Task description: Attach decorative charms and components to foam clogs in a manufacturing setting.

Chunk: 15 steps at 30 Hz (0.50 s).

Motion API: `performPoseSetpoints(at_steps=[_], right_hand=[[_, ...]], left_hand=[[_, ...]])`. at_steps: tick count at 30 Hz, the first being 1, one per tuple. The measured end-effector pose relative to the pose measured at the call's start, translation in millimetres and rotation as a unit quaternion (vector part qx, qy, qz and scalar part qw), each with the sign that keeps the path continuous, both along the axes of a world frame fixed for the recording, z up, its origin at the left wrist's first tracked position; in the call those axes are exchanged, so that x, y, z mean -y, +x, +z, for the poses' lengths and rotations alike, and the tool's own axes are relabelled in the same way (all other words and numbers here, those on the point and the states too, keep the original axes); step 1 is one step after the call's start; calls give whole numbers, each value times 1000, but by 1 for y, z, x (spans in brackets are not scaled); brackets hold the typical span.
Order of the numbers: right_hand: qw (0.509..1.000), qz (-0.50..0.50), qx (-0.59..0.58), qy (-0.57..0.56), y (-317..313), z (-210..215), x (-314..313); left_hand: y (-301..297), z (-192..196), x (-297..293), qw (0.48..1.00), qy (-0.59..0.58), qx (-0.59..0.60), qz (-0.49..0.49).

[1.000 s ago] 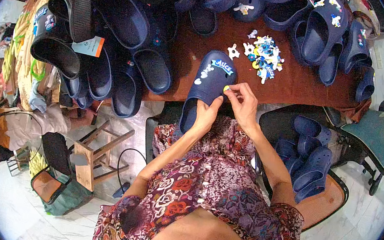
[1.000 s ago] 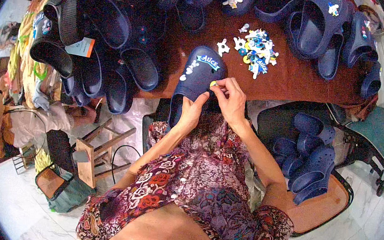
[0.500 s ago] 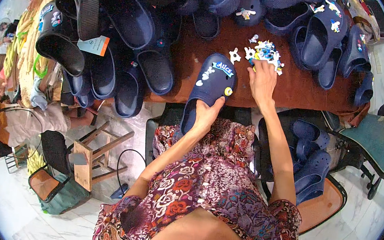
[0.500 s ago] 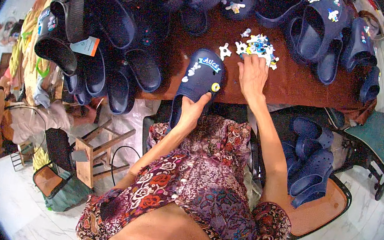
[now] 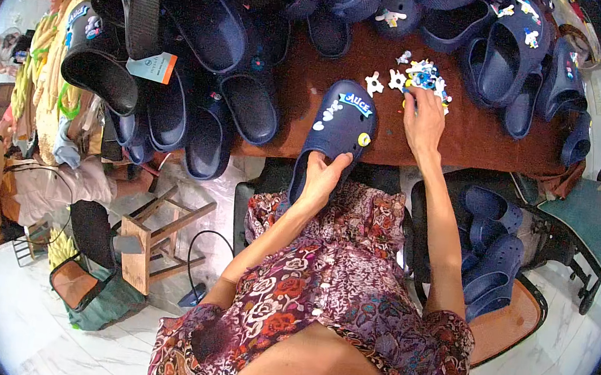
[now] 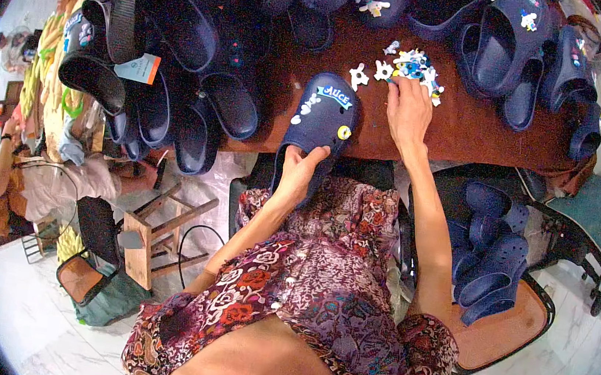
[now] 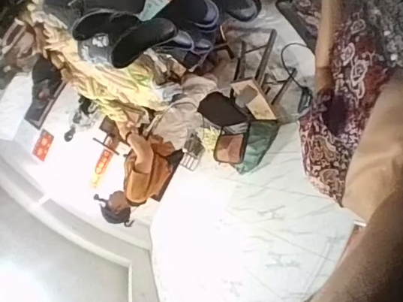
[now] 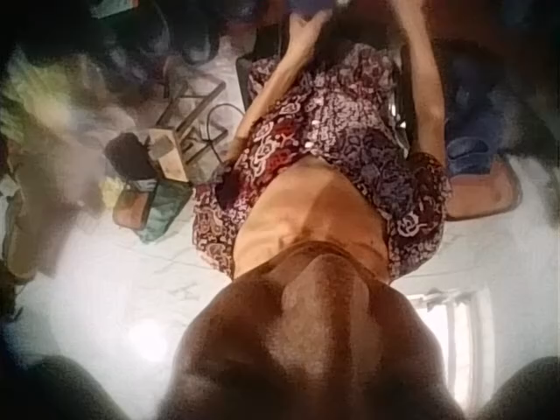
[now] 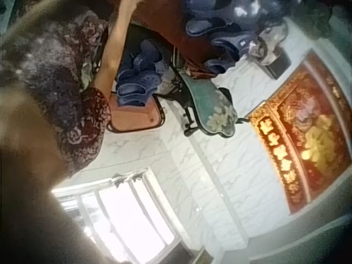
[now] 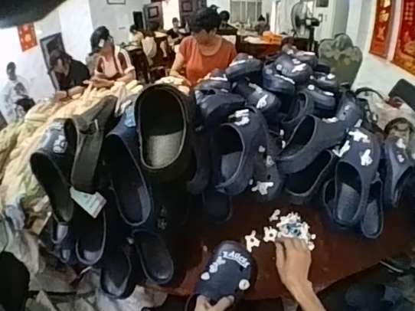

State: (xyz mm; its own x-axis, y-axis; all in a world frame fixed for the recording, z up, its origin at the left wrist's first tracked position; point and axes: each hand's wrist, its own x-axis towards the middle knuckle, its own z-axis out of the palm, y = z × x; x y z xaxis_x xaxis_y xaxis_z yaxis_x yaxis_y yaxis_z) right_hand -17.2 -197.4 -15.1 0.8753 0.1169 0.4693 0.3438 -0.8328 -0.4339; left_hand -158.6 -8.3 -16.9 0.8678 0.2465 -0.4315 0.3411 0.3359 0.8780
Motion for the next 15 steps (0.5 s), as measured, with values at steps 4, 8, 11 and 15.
performPoseSetpoints(at_steps=[4, 8, 11, 15], right_hand=[[949, 44, -232, 207, -42, 24, -3], [869, 115, -335, 345, -79, 20, -15], [866, 100, -326, 366, -97, 22, -28], [935, 113, -203, 269, -106, 33, -42]], left_hand=[[0, 4, -1, 1000, -17, 16, -4], [2, 14, 1, 999, -22, 32, 0], [2, 15, 1, 1000, -18, 22, -1], [0, 5, -1, 999, -31, 18, -8]])
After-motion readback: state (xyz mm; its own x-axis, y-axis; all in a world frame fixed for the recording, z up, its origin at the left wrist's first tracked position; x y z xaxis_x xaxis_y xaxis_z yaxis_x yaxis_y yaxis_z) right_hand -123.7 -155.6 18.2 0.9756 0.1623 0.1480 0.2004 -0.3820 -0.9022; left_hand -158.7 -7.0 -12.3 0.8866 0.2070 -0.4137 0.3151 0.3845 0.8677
